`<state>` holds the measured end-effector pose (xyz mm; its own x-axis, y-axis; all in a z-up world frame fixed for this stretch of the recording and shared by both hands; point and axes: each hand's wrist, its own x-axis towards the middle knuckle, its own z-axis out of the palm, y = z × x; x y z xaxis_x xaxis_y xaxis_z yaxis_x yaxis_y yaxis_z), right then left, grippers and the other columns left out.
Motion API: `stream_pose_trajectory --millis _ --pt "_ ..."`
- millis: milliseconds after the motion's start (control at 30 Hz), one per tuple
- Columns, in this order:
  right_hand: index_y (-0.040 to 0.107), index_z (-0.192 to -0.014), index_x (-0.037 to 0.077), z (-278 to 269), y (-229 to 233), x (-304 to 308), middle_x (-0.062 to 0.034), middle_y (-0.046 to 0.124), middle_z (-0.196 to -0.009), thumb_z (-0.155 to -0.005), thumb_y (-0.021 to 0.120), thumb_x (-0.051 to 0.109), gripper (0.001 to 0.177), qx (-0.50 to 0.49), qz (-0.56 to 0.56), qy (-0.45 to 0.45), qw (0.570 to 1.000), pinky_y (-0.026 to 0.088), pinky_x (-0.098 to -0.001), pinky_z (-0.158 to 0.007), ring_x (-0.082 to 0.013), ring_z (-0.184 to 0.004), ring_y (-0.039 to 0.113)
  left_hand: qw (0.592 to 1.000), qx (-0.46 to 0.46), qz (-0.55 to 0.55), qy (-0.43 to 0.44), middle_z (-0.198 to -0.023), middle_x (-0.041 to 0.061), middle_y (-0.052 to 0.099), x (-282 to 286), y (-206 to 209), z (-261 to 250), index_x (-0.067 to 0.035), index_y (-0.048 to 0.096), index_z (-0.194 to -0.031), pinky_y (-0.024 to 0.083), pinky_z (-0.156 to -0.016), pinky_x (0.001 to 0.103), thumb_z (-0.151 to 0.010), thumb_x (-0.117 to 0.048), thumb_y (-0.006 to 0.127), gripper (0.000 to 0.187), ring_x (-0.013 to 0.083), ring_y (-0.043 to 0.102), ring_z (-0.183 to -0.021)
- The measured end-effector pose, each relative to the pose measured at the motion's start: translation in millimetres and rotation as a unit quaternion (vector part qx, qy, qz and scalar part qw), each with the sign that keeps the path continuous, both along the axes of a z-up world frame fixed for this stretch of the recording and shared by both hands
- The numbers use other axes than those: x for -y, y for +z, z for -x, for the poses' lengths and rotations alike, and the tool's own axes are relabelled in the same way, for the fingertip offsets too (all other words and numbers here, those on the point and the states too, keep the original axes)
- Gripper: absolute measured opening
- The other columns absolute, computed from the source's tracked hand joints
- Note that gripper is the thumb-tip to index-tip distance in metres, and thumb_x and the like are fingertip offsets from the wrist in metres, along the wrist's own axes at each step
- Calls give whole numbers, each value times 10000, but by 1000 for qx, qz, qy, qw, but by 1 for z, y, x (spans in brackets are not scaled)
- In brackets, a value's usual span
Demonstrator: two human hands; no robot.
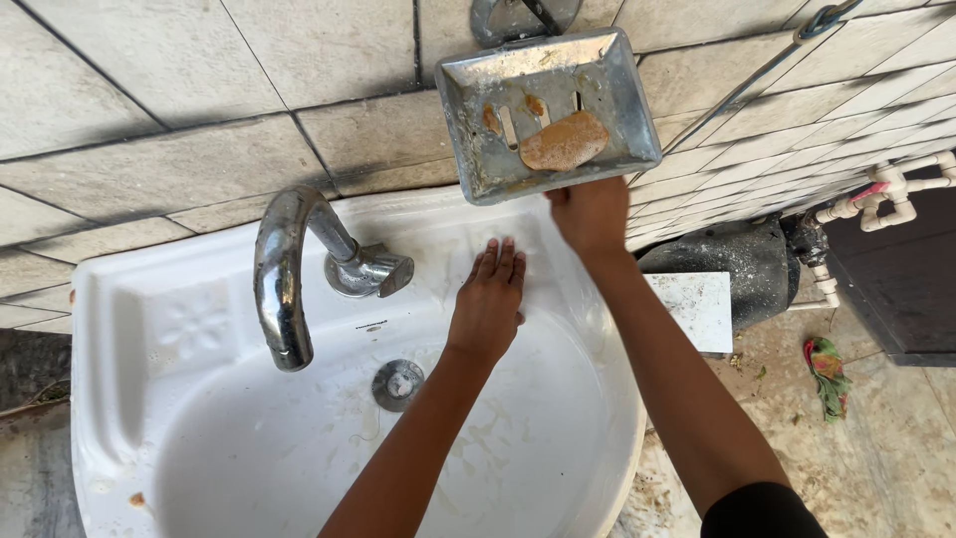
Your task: The person scrubs a white ceramic sink with an orange cloth, focusing on the rim, basin, and around the faucet. The person repeatedly wipes the same areas without rinsing or changing the cloth.
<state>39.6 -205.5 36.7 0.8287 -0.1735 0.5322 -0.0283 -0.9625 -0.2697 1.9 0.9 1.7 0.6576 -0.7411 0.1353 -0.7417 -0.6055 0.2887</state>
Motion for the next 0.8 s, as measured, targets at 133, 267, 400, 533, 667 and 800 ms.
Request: stream_pose_trajectory --millis 133,267,400,533,667,800 --pt "736 -868 48 -3 -5 5 -153 716 -761 -847 755 153 109 -66 12 38 997 551 -460 -645 -348 -676 691 1000 -9 -3 -1 -1559 205 434 -1 -2 1 32 513 -1425 343 -1197 389 -681 -194 880 860 341 404 -1459" --pt "725 -928 34 13 -7 41 -158 734 -780 -905 721 130 99 -160 -164 -40 973 553 -409 -658 -302 -698 728 1000 -11 -8 0 -1564 191 429 -2 1 -1 27 500 -1436 334 -1196 387 -684 -210 879 874 337 394 -1460" --pt "676 -1013 -41 20 -43 74 -171 710 -806 -884 759 81 195 -54 -226 -18 972 537 -358 -650 -258 -720 710 1000 -13 -27 -1 -1572 190 414 1 4 -1 18 480 -1450 324 -1196 387 -686 -251 881 903 337 383 -1457" --pt "661 -1072 -17 4 -75 69 -63 681 -842 -1021 660 32 71 -13 -445 15 895 502 -278 -627 -123 -710 618 1000 -5 -31 -4 -1569 188 415 1 2 -1 11 476 -1456 323 -1196 388 -690 -270 878 909 340 389 -1454" --pt "645 -1272 42 54 -53 60 -17 671 -911 -1035 629 34 238 -83 -539 80 834 483 -226 -623 -75 -729 586 999 11 -39 -9 -1561 222 420 0 -2 1 35 480 -1451 330 -1197 400 -705 -278 877 901 362 401 -1455" --pt "640 -1303 54 133 -8 55 -12 698 -1015 -926 637 6 380 -201 -487 50 848 571 -233 -724 -74 -843 656 995 32 -90 -20 -1525 297 423 12 -1 -2 97 476 -1425 341 -1183 453 -742 -265 844 857 423 417 -1420"
